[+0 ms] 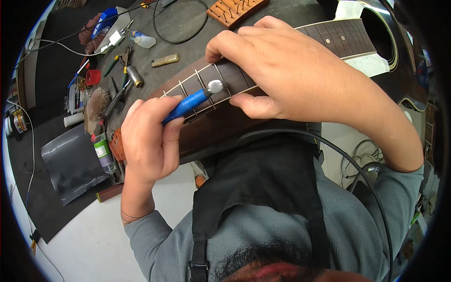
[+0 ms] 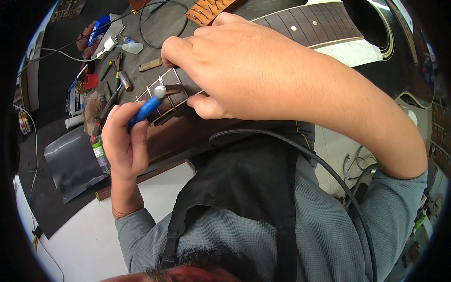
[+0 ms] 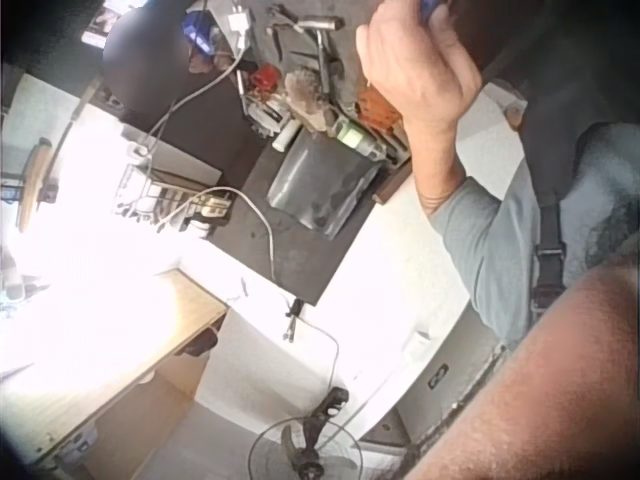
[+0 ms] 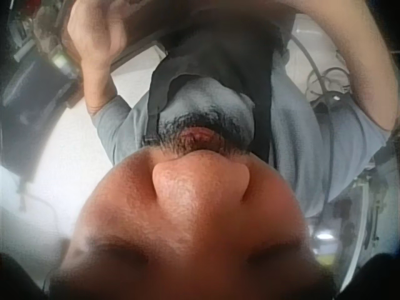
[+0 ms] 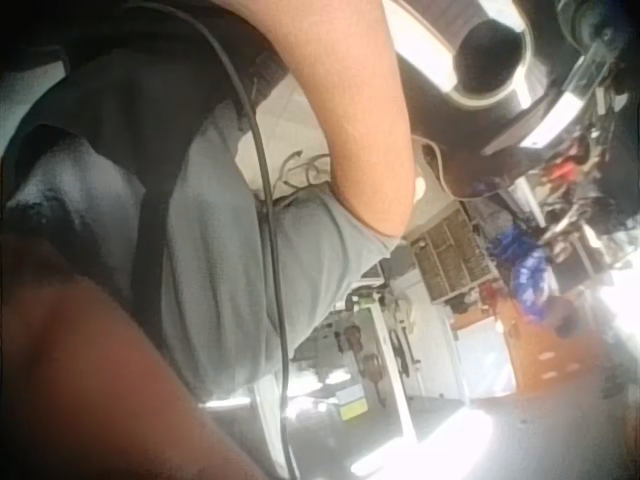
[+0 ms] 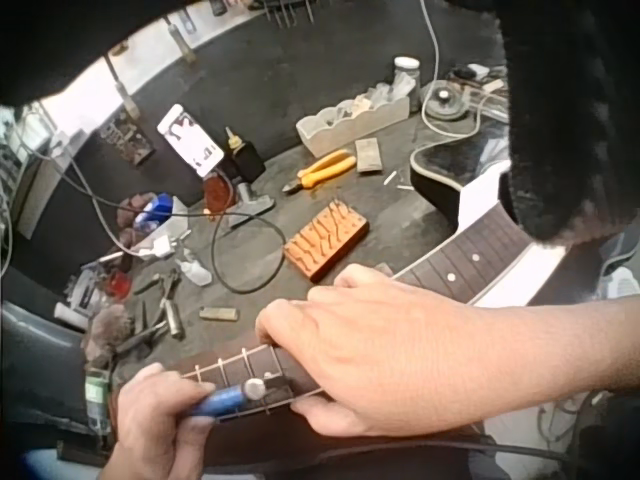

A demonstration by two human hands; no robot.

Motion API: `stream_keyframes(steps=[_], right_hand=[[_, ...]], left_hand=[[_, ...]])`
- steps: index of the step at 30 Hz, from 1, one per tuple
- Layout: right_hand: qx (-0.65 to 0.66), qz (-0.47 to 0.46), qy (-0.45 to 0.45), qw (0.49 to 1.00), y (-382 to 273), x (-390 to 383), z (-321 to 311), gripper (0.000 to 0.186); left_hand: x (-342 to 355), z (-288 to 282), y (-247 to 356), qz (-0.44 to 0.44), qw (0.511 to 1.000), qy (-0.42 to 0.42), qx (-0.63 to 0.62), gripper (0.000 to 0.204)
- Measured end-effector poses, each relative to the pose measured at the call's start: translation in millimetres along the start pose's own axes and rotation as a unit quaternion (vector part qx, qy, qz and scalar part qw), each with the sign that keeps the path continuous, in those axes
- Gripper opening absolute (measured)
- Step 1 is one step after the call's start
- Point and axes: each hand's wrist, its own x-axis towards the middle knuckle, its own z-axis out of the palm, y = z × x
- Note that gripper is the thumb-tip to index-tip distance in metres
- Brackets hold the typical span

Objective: The person installs frets on a guitar neck by placing each fret wire into its slot, tapping it flush with a small hammer, and applying glue to the fret ends. The person then uses wire cutters to trim excess fret wire and smooths the frets with a metal file.

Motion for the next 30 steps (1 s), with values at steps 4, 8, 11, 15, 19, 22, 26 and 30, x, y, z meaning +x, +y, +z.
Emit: stream_keyframes(steps=[4, 8, 11, 15, 19, 22, 26, 30], right_hand=[[-0.018, -0.011, -0.002, 1.0, 1.7, -1.0, 2.0, 0.055], [-0.021, -0.007, 0.001, 1.0, 0.7, -1.2, 2.2, 0.056], [-0.018, -0.006, 0.01, 1.0, 0.6, -1.9, 2.9, 0.057], [-0.011, 0.005, -0.014, 1.0, -0.7, 0.4, 0.9, 0.057], [-0.012, -0.003, 0.002, 1.0, 0.8, -1.3, 0.3, 0.057], [-0.012, -0.004, -0.002, 1.0, 1.1, -1.1, 0.3, 0.057], [-0.007, -0.003, 0.012, 1.0, 0.3, -2.4, -0.3, 0.055], [0.005, 0.001, 0.003, 1.0, 2.4, -3.1, 2.7, 0.055]], left_hand=[[-2.7, -4.4, 3.8, -0.016, 0.999, -0.034, 0.007, 0.027], [-3.6, -1.2, 0.6, -0.002, 1.0, 0.003, -0.025, 0.024], [-13.2, 0.7, -1.0, -0.028, 0.991, 0.067, -0.11, 0.022], [-1.0, -1.3, 0.3, -0.002, 1.0, -0.007, 0.01, 0.023], [-9.8, -0.7, 0.9, -0.073, 0.993, 0.052, -0.08, 0.025], [2.7, -4.9, -1.8, -0.025, 0.997, -0.064, 0.047, 0.021], [-10.3, 7.0, 1.0, -0.079, 0.987, 0.104, -0.088, 0.023], [4.9, -8.7, 3.3, -0.049, 0.989, -0.109, 0.089, 0.03]])
